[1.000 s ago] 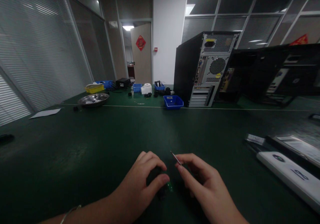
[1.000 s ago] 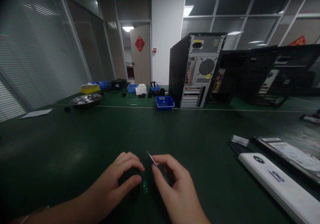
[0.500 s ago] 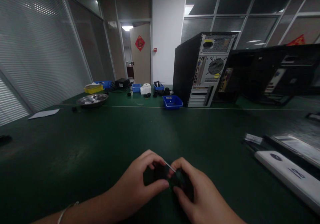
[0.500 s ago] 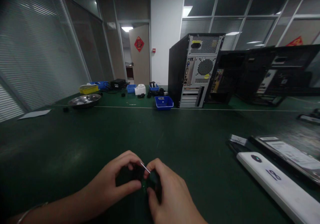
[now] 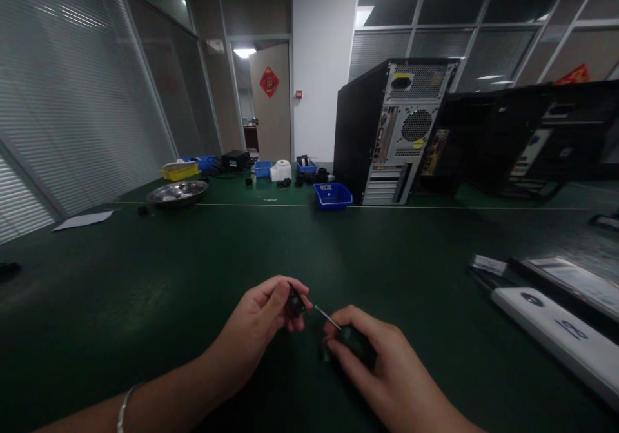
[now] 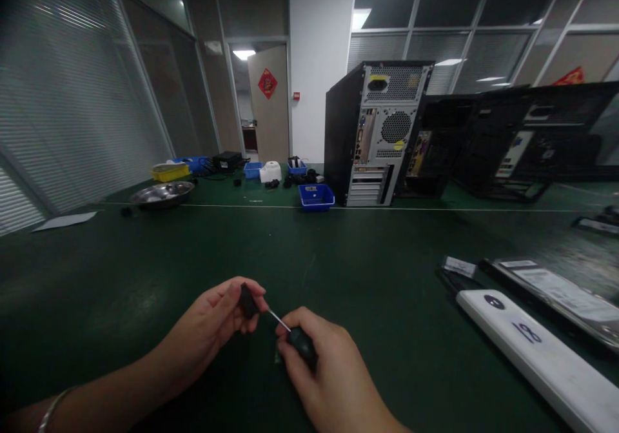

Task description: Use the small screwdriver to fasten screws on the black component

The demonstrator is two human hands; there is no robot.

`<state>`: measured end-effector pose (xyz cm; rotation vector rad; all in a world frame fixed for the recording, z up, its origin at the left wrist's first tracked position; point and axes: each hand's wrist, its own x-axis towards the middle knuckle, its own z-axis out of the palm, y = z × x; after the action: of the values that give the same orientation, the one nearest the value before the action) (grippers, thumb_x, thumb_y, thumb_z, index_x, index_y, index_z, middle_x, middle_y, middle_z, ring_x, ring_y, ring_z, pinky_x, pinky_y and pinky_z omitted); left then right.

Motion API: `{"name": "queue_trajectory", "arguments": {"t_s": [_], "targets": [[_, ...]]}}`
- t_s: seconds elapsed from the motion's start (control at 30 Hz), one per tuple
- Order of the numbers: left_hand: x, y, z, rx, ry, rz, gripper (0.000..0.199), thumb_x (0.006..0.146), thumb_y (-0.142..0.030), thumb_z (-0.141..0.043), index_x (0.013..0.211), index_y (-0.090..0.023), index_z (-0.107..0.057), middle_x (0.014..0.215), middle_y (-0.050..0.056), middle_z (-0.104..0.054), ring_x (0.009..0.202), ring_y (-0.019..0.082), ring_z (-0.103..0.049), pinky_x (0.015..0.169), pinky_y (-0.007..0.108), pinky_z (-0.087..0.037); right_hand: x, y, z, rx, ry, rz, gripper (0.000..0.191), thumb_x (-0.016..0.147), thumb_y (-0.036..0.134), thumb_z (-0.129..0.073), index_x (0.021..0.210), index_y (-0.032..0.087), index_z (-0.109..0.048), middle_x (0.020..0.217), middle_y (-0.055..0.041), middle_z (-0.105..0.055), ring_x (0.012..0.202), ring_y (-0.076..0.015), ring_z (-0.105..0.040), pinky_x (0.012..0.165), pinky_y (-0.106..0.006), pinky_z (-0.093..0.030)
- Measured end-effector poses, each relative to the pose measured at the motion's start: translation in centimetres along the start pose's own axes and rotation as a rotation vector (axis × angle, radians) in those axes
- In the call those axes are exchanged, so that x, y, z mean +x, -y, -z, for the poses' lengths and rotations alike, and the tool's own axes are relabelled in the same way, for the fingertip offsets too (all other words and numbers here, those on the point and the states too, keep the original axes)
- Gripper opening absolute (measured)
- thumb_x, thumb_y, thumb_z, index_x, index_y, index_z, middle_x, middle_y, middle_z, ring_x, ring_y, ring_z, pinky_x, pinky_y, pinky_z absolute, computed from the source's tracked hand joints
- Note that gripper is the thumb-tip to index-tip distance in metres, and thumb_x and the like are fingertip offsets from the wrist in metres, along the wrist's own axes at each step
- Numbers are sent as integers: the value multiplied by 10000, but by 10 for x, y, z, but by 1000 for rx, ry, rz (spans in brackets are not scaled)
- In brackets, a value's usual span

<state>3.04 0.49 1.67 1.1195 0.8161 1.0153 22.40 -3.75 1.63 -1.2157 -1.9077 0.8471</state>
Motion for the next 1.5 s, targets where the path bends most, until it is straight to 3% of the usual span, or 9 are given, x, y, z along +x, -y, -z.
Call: {"name": "queue_trajectory", "arguments": {"t_s": [0.1, 0.23, 0.4, 0.6, 0.8, 0.9, 1.0, 1.27, 1.5], "targets": [[1, 5, 3, -33, 78, 32, 353, 884, -470, -603, 912, -132, -699, 726, 29, -663, 553, 112, -529, 543, 247, -386, 3, 2, -1, 146, -97, -70, 80, 865, 204, -607, 909, 199, -674, 789, -16, -715, 738, -184, -679, 655, -257, -541], [1, 5, 2, 3, 148, 62, 253, 856, -344, -677, 1000, -138, -709, 806, 41, -691, 616, 121, -581, 612, 258, -434, 4, 7, -2, 379, -147, -213, 269, 836, 427, -673, 944, 181, -661, 653, 8, -657, 513, -146, -628, 457, -234, -530], [-1, 0, -1, 66, 225, 66, 243, 841, -282, -682, 1039, -146, -719, 796, 41, -710, 656, 144, -607, 662, 283, -470, 2, 10, -1, 478, -220, -189, 361, 792, 506, -711, 947, 182, -671, 775, -26, -685, 553, -152, -652, 490, -255, -575], [-4, 3, -4, 138, 280, 61, 233, 850, -274, -652, 1043, -173, -737, 803, 30, -702, 607, 118, -569, 599, 243, -445, -3, 4, -6, 459, -155, -148, 257, 850, 410, -685, 965, 186, -635, 766, -12, -647, 594, -136, -625, 446, -194, -549], [-8, 3, -7, 217, 319, 71, 180, 866, -274, -625, 920, -144, -737, 775, 16, -647, 607, 111, -558, 591, 233, -435, -6, 2, -10, 390, -148, -118, 163, 866, 334, -666, 949, 197, -637, 814, -20, -638, 659, -149, -629, 430, -169, -534], [-8, 4, -7, 238, 294, 76, 260, 879, -284, -598, 1082, -146, -681, 751, 7, -639, 564, 108, -559, 555, 236, -422, -6, 1, -11, 362, -172, -109, 124, 873, 305, -656, 951, 210, -639, 812, -8, -631, 592, -128, -607, 433, -178, -528], [-8, 6, -8, 192, 244, 81, 431, 868, -303, -603, 1262, -147, -524, 722, -2, -655, 513, 113, -573, 506, 234, -414, -8, 3, -11, 301, -198, -74, 74, 875, 266, -643, 930, 217, -639, 822, -7, -628, 597, -138, -614, 433, -189, -526], [-7, 6, -9, 203, 261, 72, 302, 869, -301, -599, 1108, -128, -533, 713, 6, -668, 500, 108, -591, 486, 223, -414, -8, 9, -8, 99, -246, 75, 109, 868, 120, -610, 895, 219, -647, 828, -1, -675, 774, -173, -666, 719, -260, -532], [-8, 13, -6, 189, 276, 42, 282, 875, -283, -604, 1085, -148, -472, 722, 4, -680, 498, 102, -597, 476, 206, -408, -9, 7, -8, 41, -237, 221, 190, 844, 39, -578, 892, 210, -645, 827, -5, -674, 777, -159, -653, 709, -246, -492]]}}
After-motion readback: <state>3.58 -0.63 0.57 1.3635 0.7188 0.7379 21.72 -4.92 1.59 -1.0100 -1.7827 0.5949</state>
